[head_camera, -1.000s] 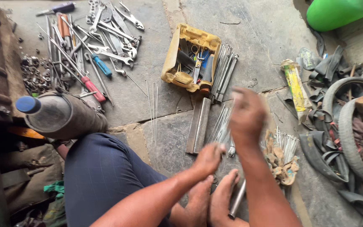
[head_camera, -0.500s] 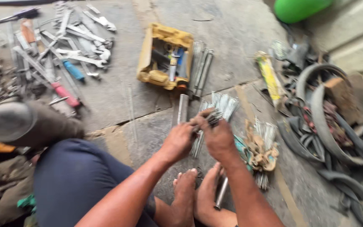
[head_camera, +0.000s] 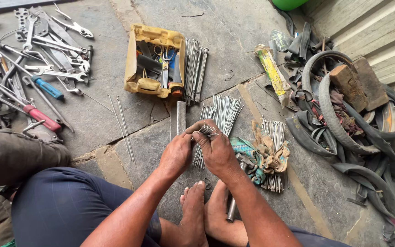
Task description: The person sorts and organizes a large collection of metal bicycle spokes while sitting on the floor, picking them up and grouping them together.
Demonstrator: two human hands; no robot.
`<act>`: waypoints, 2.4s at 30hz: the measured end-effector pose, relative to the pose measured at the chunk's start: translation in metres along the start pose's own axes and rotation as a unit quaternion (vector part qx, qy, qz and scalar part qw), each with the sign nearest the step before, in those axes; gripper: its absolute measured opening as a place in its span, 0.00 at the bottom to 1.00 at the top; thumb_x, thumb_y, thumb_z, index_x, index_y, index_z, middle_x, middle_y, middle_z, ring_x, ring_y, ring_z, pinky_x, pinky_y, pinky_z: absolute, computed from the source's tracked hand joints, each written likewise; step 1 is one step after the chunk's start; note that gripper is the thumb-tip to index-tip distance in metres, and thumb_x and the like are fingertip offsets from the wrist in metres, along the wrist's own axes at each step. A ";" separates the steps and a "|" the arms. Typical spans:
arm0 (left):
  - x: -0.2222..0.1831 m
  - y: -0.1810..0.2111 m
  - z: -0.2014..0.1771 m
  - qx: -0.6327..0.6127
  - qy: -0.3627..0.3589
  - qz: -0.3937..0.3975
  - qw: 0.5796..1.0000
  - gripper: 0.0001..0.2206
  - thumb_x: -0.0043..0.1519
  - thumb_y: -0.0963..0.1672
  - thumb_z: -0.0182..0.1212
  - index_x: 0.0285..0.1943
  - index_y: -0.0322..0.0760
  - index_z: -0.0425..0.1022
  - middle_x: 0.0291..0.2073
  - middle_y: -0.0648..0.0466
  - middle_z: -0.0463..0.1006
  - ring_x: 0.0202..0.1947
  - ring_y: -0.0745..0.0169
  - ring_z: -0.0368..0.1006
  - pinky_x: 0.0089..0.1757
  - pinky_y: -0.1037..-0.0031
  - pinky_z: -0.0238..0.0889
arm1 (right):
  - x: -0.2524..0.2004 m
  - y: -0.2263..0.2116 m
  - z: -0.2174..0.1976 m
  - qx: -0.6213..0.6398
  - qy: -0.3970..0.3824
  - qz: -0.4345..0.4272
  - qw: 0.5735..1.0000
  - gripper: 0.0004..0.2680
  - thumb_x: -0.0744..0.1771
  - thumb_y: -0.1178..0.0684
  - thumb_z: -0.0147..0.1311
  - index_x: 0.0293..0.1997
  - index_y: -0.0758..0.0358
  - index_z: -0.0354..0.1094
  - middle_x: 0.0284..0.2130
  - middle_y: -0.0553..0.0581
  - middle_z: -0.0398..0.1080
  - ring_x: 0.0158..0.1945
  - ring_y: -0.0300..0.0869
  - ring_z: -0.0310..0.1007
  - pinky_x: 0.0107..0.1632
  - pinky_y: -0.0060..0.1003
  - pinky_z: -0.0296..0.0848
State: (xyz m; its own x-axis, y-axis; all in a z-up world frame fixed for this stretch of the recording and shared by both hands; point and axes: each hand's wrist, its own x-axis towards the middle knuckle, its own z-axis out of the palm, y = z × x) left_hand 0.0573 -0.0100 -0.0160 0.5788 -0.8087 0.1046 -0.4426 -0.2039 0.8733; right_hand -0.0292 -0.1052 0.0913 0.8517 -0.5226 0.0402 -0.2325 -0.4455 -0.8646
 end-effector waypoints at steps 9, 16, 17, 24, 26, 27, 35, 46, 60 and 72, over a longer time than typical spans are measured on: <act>0.010 0.011 -0.017 0.066 -0.024 0.000 0.998 0.11 0.67 0.46 0.51 0.53 0.37 0.75 0.38 0.41 0.80 0.39 0.38 0.77 0.40 0.52 0.70 | 0.001 -0.016 -0.012 -0.013 0.007 -0.035 0.999 0.06 0.72 0.54 0.47 0.46 0.63 0.70 0.37 0.54 0.78 0.43 0.41 0.81 0.48 0.36 0.78; 0.019 -0.011 -0.044 0.053 -0.089 -0.004 0.995 0.10 0.64 0.46 0.59 0.40 0.33 0.79 0.32 0.37 0.79 0.36 0.34 0.76 0.38 0.52 0.68 | 0.021 -0.022 0.002 0.002 -0.028 -0.080 0.996 0.06 0.72 0.54 0.48 0.45 0.65 0.70 0.34 0.58 0.75 0.39 0.43 0.79 0.45 0.37 0.77; 0.020 -0.014 -0.042 0.045 -0.093 -0.010 0.995 0.10 0.64 0.46 0.59 0.38 0.33 0.80 0.31 0.36 0.79 0.36 0.34 0.77 0.38 0.52 0.69 | 0.022 -0.019 0.003 -0.012 -0.025 -0.085 0.996 0.06 0.72 0.54 0.48 0.45 0.65 0.70 0.33 0.58 0.75 0.38 0.43 0.80 0.45 0.37 0.77; 0.029 -0.026 -0.028 0.037 -0.091 -0.002 0.995 0.09 0.62 0.44 0.63 0.40 0.31 0.79 0.30 0.37 0.79 0.35 0.34 0.76 0.36 0.53 0.68 | 0.028 0.015 0.010 0.013 -0.032 0.001 0.999 0.07 0.71 0.51 0.49 0.46 0.64 0.70 0.34 0.58 0.77 0.40 0.44 0.81 0.45 0.38 0.78; 0.029 -0.028 -0.028 0.024 -0.091 0.007 0.996 0.10 0.62 0.44 0.62 0.46 0.31 0.77 0.30 0.35 0.79 0.35 0.32 0.75 0.36 0.52 0.68 | 0.025 0.020 0.012 -0.005 -0.019 0.000 1.000 0.07 0.71 0.51 0.50 0.48 0.63 0.70 0.34 0.58 0.76 0.40 0.45 0.80 0.45 0.39 0.78; 0.028 -0.028 -0.027 0.019 -0.097 -0.005 0.995 0.09 0.62 0.44 0.61 0.44 0.32 0.78 0.31 0.37 0.79 0.35 0.34 0.76 0.36 0.53 0.68 | 0.024 0.021 0.011 -0.007 -0.027 0.011 1.000 0.07 0.71 0.51 0.50 0.48 0.63 0.70 0.34 0.58 0.77 0.39 0.44 0.81 0.45 0.39 0.78; 0.026 -0.034 -0.022 0.015 -0.053 0.038 0.998 0.09 0.64 0.44 0.61 0.40 0.32 0.78 0.34 0.39 0.80 0.38 0.35 0.77 0.37 0.54 0.70 | 0.019 0.009 0.005 -0.013 -0.015 -0.046 0.999 0.06 0.70 0.54 0.53 0.49 0.62 0.69 0.36 0.58 0.77 0.41 0.44 0.81 0.46 0.37 0.77; 0.020 -0.046 -0.011 0.023 -0.049 -0.002 0.999 0.07 0.63 0.44 0.60 0.44 0.36 0.79 0.37 0.40 0.81 0.41 0.35 0.77 0.40 0.54 0.70 | 0.026 0.024 0.014 0.004 -0.039 0.005 0.999 0.07 0.71 0.51 0.49 0.49 0.63 0.69 0.38 0.58 0.79 0.44 0.44 0.82 0.49 0.39 0.79; 0.016 -0.041 -0.003 0.022 -0.051 -0.026 0.998 0.09 0.63 0.41 0.55 0.49 0.40 0.78 0.44 0.43 0.81 0.44 0.38 0.77 0.44 0.56 0.70 | 0.028 0.044 -0.003 0.035 -0.117 -0.017 0.992 0.08 0.72 0.52 0.47 0.52 0.63 0.72 0.43 0.56 0.78 0.51 0.41 0.77 0.58 0.37 0.73; 0.024 -0.046 -0.001 -0.004 -0.057 -0.044 0.997 0.05 0.61 0.41 0.60 0.43 0.35 0.77 0.36 0.41 0.81 0.41 0.38 0.78 0.40 0.58 0.69 | 0.034 0.032 -0.006 0.150 0.017 0.018 0.988 0.12 0.68 0.53 0.59 0.56 0.64 0.72 0.45 0.55 0.80 0.51 0.37 0.80 0.57 0.33 0.79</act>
State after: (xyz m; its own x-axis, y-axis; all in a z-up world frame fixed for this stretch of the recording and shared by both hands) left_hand 0.0925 -0.0189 -0.0535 0.5332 -0.8455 -0.0281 -0.3872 -0.2734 0.8805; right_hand -0.0106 -0.1413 0.0675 0.8275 -0.5611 0.0186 -0.1092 -0.1935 -0.9750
